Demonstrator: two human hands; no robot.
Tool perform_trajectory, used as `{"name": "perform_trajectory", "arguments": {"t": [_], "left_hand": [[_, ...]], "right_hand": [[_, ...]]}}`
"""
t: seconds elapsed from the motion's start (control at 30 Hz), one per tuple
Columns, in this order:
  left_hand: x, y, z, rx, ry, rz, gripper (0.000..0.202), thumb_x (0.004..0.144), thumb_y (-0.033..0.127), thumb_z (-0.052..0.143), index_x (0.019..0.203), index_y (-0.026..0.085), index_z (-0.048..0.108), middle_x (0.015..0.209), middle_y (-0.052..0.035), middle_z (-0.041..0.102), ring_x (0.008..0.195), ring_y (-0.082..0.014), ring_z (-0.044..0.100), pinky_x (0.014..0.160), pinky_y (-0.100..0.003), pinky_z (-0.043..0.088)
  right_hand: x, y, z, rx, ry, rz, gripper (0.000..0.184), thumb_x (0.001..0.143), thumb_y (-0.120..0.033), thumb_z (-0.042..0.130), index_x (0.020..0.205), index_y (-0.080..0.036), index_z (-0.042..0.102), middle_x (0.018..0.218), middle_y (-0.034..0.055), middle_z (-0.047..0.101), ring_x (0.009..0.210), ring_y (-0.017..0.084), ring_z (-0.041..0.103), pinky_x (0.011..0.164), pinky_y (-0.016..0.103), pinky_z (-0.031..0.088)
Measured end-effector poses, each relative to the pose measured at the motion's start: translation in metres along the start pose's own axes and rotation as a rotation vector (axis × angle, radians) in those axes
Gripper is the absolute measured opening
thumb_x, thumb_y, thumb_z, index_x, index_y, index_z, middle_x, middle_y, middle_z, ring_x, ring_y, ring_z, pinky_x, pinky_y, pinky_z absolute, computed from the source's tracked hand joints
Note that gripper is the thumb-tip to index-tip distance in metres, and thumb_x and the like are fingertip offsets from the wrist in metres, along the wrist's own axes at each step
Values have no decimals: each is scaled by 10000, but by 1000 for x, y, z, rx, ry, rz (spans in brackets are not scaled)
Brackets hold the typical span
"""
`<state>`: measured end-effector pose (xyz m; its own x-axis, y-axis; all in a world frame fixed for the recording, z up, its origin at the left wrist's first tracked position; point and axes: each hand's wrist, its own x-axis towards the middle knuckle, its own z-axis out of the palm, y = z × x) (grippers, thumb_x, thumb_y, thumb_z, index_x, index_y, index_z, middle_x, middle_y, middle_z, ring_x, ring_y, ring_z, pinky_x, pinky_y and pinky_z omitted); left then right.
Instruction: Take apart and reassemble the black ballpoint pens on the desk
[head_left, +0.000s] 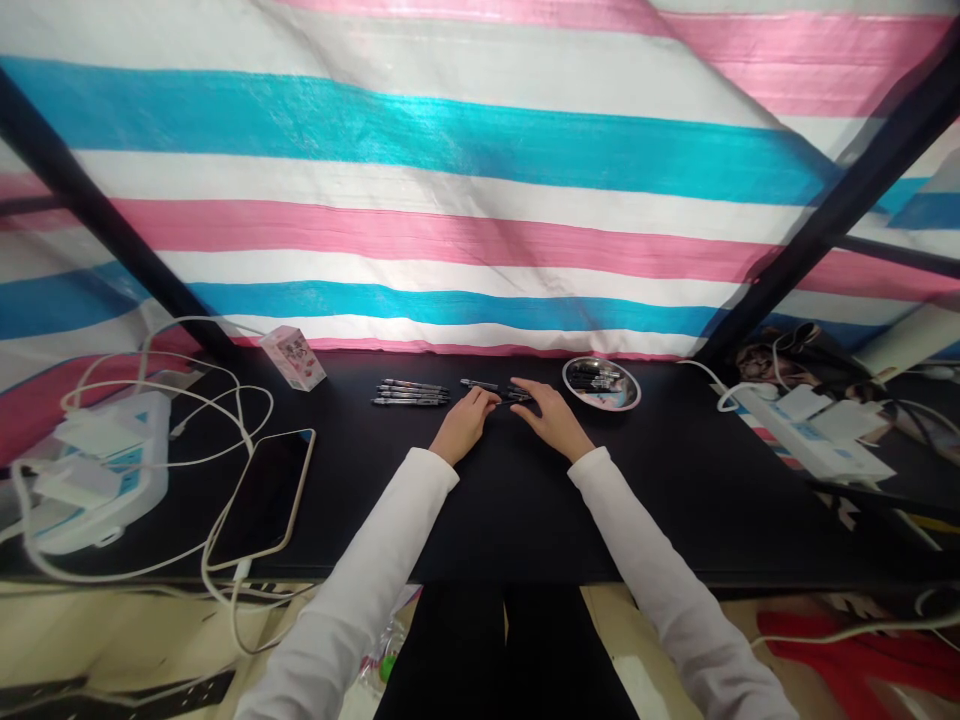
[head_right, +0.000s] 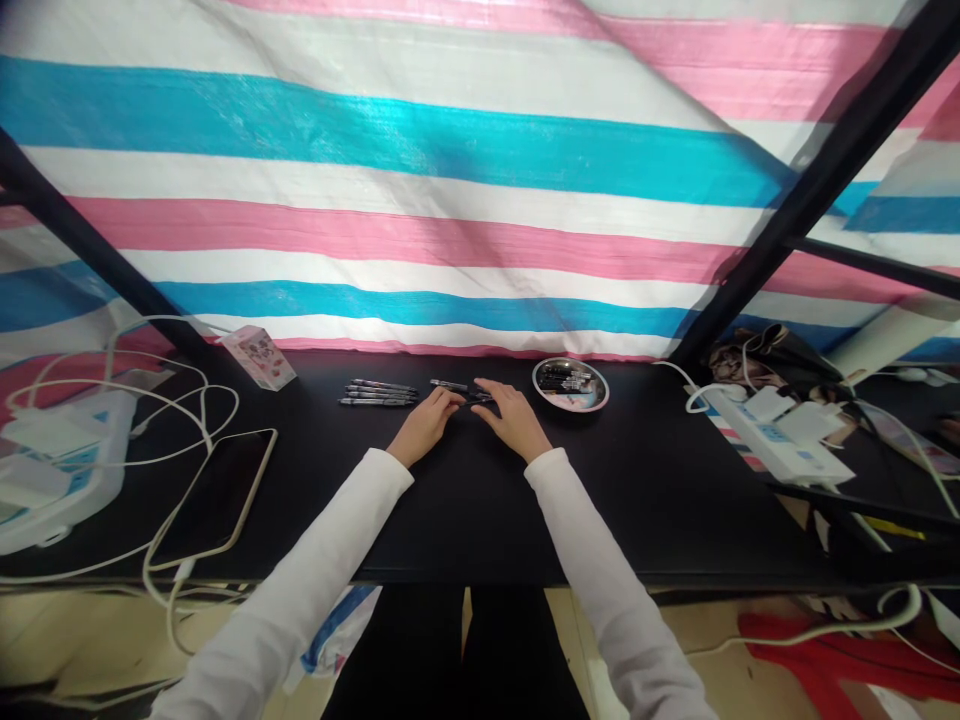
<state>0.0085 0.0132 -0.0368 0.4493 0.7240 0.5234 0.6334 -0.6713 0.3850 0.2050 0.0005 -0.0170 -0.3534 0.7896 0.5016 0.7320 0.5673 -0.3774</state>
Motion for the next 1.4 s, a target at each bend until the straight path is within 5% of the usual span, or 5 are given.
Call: {"name": "perform_trajectory", "arguments": {"t": [0.17,0.7,1.0,1.4], "left_hand": [[1,1,-2,64,38,-38,216,943,185,323,1039,175,517,1001,-61,543,912,-157,564,843,-291,458],[0,-6,-4,194,114,-99,230,945,185,308,1039,172,517,977,-72,535,875,-173,548,794,-302,431],[-1,-9,-5,271,96,-102,227,938,165,320,1036,177,525,963,-68,536,839,-185,536,751,-308,408],[-1,-9,-5,308,63,-79,219,932,154,328,1022,185,525,959,-69,540,843,-189,538,750,-316,406]], "right_hand": [[-3,9,4,-109,58,92,371,952,-294,279,1241,-208,495,1279,98,503,1148,217,466,928,381,386],[-8,15,12,-259,-108,52,182,848,-347,540,969,-237,619,1102,87,525,1016,247,460,826,376,362],[-4,18,-2,-306,101,141,181,899,-258,431,978,-188,577,939,97,603,917,256,489,781,366,333],[-3,13,-3,-297,128,81,192,908,-256,410,987,-199,575,957,91,603,921,258,487,777,363,334]]}}
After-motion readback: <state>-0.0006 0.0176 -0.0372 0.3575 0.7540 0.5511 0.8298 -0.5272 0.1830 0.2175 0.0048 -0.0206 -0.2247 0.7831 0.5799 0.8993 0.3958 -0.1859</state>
